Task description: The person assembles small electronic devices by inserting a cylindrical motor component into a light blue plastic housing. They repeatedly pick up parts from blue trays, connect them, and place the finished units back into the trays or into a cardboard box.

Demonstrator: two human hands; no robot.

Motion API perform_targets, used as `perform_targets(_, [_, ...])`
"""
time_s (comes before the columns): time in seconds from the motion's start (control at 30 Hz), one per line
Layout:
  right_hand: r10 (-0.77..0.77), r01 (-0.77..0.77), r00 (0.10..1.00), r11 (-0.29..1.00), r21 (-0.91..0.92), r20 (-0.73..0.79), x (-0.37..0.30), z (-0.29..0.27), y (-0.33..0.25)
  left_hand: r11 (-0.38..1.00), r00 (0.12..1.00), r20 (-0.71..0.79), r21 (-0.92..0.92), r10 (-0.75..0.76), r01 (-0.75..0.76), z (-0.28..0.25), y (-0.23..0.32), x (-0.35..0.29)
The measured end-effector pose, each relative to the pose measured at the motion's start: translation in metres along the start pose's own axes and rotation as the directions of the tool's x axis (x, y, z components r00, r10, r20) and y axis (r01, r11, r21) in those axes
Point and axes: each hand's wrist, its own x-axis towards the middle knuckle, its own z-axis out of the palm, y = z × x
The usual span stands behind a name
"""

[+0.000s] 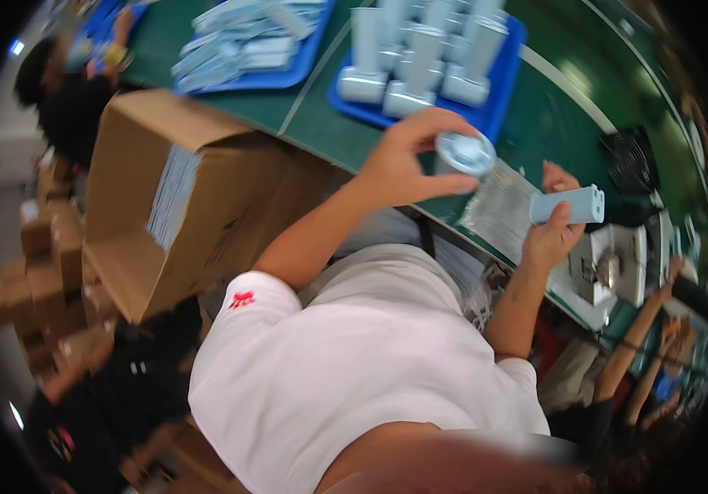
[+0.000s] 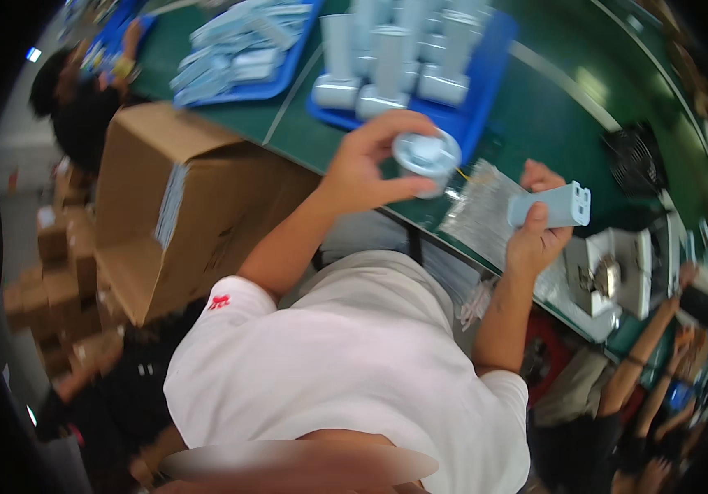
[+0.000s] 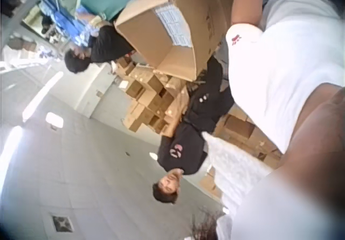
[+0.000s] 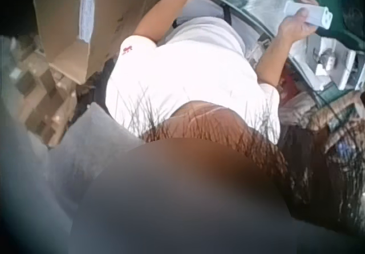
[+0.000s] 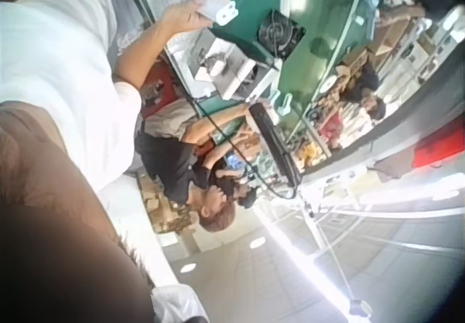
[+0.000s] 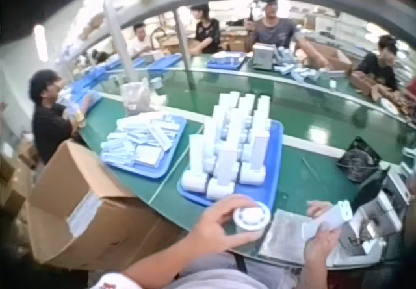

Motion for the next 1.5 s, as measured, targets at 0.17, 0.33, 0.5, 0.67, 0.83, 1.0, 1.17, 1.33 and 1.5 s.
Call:
perform_targets(0.17, [0.383, -0.344, 0.904, 0.915, 0.210, -0.189, 0.007, -0.019, 0.001, 0.989, 0.993, -0.122, -0.144, -0.002, -0.016, 0.019, -0.018, -0.006])
perform_targets(0.33, [0.371, -0.264, 0.915, 0.847, 0.461, -0.156, 0.010, -0.009, 0.002, 0.997, 0.997, -0.030, -0.023, 0.068, -0.069, 0.018, -0.019, 0.002])
perform_targets(0.5, [0.415, -0.318, 0.895, 0.850, 0.420, -0.162, 0.013, 0.000, 0.001, 0.998, 0.998, -0.019, -0.019, 0.066, -0.066, 0.016, -0.016, 0.006])
perform_targets(0.67, [0.548, -0.391, 0.822, 0.740, 0.548, -0.154, 0.009, 0.010, 0.003, 0.998, 0.999, -0.027, -0.045, 0.043, -0.044, 0.018, -0.016, 0.005])
perform_targets(0.83, [0.583, -0.423, 0.799, 0.717, 0.554, -0.145, 0.002, 0.012, 0.007, 0.997, 0.992, -0.128, -0.077, -0.006, -0.004, 0.022, -0.015, 0.006])
perform_targets(1.0, [0.282, -0.228, 0.949, 0.923, 0.311, -0.141, -0.004, 0.024, -0.008, 0.992, 0.994, -0.104, -0.125, -0.037, 0.024, 0.031, -0.020, 0.004])
perform_targets(1.17, [0.048, -0.043, 0.998, 0.989, 0.142, -0.036, 0.000, 0.025, -0.015, 0.968, 0.998, -0.060, -0.251, -0.029, 0.013, 0.042, -0.020, 0.007])
perform_targets(1.33, [-0.041, 0.040, 0.999, 0.996, 0.077, 0.022, 0.005, 0.024, -0.022, 0.967, 1.000, -0.020, -0.253, -0.023, 0.017, 0.041, -0.021, 0.009])
perform_targets(1.5, [0.078, -0.069, 0.993, 0.993, 0.100, -0.093, 0.002, 0.027, -0.024, 0.988, 0.999, 0.050, -0.153, 0.008, 0.000, 0.039, -0.025, 0.012])
